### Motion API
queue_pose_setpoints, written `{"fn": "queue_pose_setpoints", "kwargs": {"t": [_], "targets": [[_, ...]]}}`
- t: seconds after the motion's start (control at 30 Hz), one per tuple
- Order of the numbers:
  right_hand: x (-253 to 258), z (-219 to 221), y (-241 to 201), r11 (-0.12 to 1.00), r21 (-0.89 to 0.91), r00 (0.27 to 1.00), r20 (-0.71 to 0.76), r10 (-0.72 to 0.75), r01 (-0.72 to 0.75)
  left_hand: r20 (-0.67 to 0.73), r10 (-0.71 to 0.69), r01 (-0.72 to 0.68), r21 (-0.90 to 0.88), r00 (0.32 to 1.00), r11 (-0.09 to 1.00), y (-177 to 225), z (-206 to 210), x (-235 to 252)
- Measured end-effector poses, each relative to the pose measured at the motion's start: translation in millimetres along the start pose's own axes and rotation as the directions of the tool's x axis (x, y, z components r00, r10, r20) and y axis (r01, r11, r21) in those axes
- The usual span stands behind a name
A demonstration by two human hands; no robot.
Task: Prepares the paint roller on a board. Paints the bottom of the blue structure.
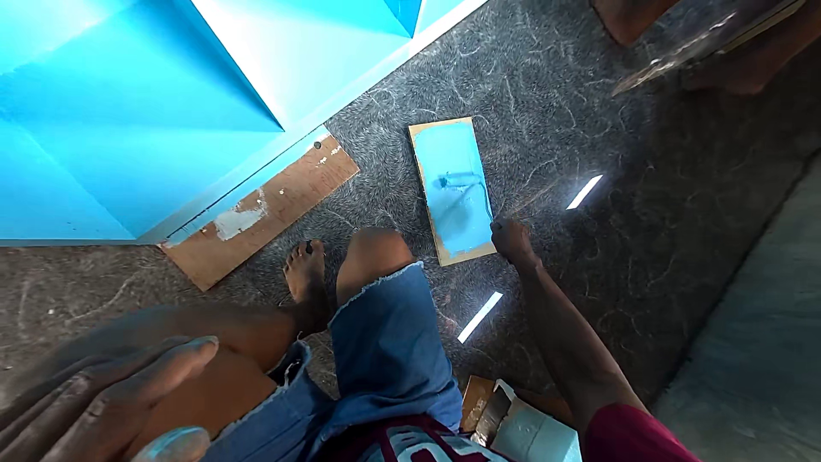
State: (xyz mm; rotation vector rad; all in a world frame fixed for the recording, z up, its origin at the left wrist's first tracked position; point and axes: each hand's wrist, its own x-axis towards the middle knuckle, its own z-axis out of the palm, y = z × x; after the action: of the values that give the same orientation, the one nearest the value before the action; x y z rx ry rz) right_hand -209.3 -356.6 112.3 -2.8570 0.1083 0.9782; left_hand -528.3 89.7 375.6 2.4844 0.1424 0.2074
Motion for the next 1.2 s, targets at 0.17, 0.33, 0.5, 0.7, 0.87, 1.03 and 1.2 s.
{"fn": "queue_pose_setpoints", "kwargs": {"t": [0.17,0.33,0.5,0.7,0.87,1.03,1.2], "targets": [[-59.9,9.2,20.2,0.999,-0.038,0.997,0.071,0.041,-0.038,-0.032,-0.058,0.059,0.023,0.998,0.998,-3.2,-3.6,-9.4],[-31.1,11.3,5.7,1.0,0.015,0.999,0.042,-0.017,0.016,-0.024,-0.033,0.033,-0.003,0.999,0.999,-4.3,-1.0,-7.8],[22.7,3.5,-15.3,0.993,0.12,1.0,-0.027,-0.015,0.018,0.009,0.019,-0.019,0.012,1.0,1.0,-4.7,3.2,-6.3],[-56.2,8.2,31.0,0.998,-0.001,0.992,0.117,0.055,-0.056,-0.044,-0.02,0.02,-0.004,0.999,1.0,-2.7,1.4,-8.1],[-74.0,15.2,30.8,0.998,-0.055,0.996,0.082,0.047,-0.042,-0.013,-0.068,0.068,0.007,0.998,0.998,1.9,-1.3,-7.1],[-27.0,2.2,-3.2,0.995,0.094,1.0,0.003,0.016,-0.016,0.035,0.005,-0.005,0.0,0.999,1.0,-1.7,2.8,-3.4],[-76.2,-14.1,14.2,0.997,0.026,0.994,0.075,0.076,-0.078,-0.02,-0.011,0.011,0.007,1.0,1.0,1.5,0.9,-5.2]]}}
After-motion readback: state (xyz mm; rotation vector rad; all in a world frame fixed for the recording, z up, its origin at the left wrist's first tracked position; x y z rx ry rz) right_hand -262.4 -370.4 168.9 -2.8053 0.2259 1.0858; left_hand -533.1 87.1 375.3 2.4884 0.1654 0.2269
